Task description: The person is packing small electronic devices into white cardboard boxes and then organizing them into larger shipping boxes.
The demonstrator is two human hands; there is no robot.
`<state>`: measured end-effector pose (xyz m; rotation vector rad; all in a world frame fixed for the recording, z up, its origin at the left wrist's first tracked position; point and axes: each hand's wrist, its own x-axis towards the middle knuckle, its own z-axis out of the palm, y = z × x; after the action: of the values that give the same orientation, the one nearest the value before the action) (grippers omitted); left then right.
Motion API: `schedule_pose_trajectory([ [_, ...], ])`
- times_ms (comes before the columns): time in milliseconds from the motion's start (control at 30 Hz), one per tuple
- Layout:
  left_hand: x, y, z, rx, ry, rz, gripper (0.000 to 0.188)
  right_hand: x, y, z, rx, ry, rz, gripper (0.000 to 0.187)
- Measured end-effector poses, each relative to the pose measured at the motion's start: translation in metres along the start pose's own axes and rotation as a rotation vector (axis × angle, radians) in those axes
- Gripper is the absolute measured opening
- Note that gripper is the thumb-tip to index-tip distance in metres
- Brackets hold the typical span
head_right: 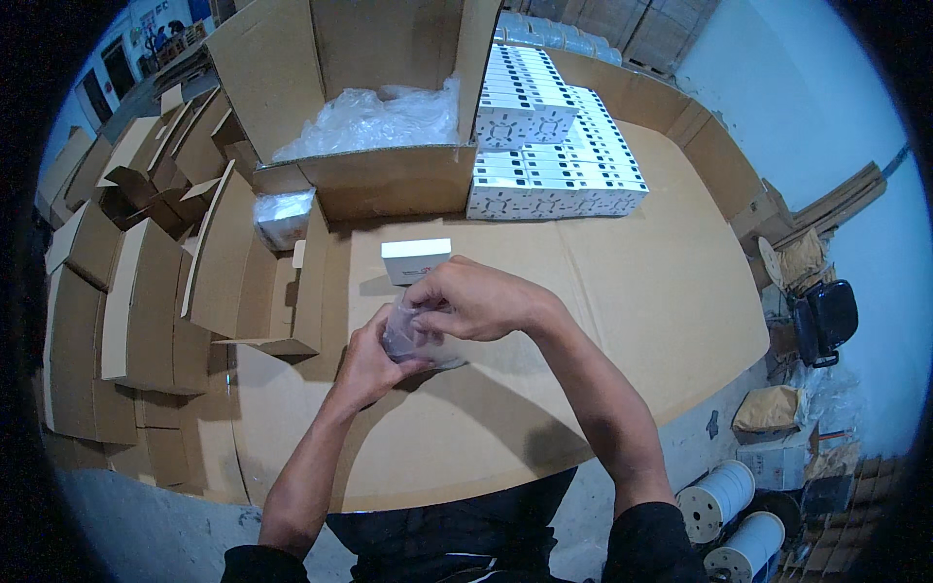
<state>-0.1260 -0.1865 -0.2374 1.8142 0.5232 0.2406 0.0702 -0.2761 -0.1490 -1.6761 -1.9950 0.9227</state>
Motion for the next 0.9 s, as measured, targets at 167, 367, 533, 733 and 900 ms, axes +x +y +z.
schedule_pose_trajectory([
  [167,-0.002,-0.015,0.000,0.050,0.100,0.037,0.067,0.008,-0.001,0.008,0.494,0.380,-0.012,0.019],
  [367,0.001,-0.010,0.003,-0.005,0.102,0.075,0.068,0.001,0.069,0.020,1.026,0.886,-0.275,0.031],
  [533,0.002,-0.023,0.001,-0.115,0.118,0.056,0.070,0.009,0.103,0.060,0.797,0.950,-0.166,0.049],
  [733,0.005,-0.024,-0.004,-0.057,0.118,0.019,0.070,0.019,0.102,0.068,0.814,0.770,-0.013,0.054],
  [900,0.006,-0.021,-0.004,-0.152,0.116,0.050,0.069,0.008,0.111,0.059,0.689,0.926,0.054,0.050],
])
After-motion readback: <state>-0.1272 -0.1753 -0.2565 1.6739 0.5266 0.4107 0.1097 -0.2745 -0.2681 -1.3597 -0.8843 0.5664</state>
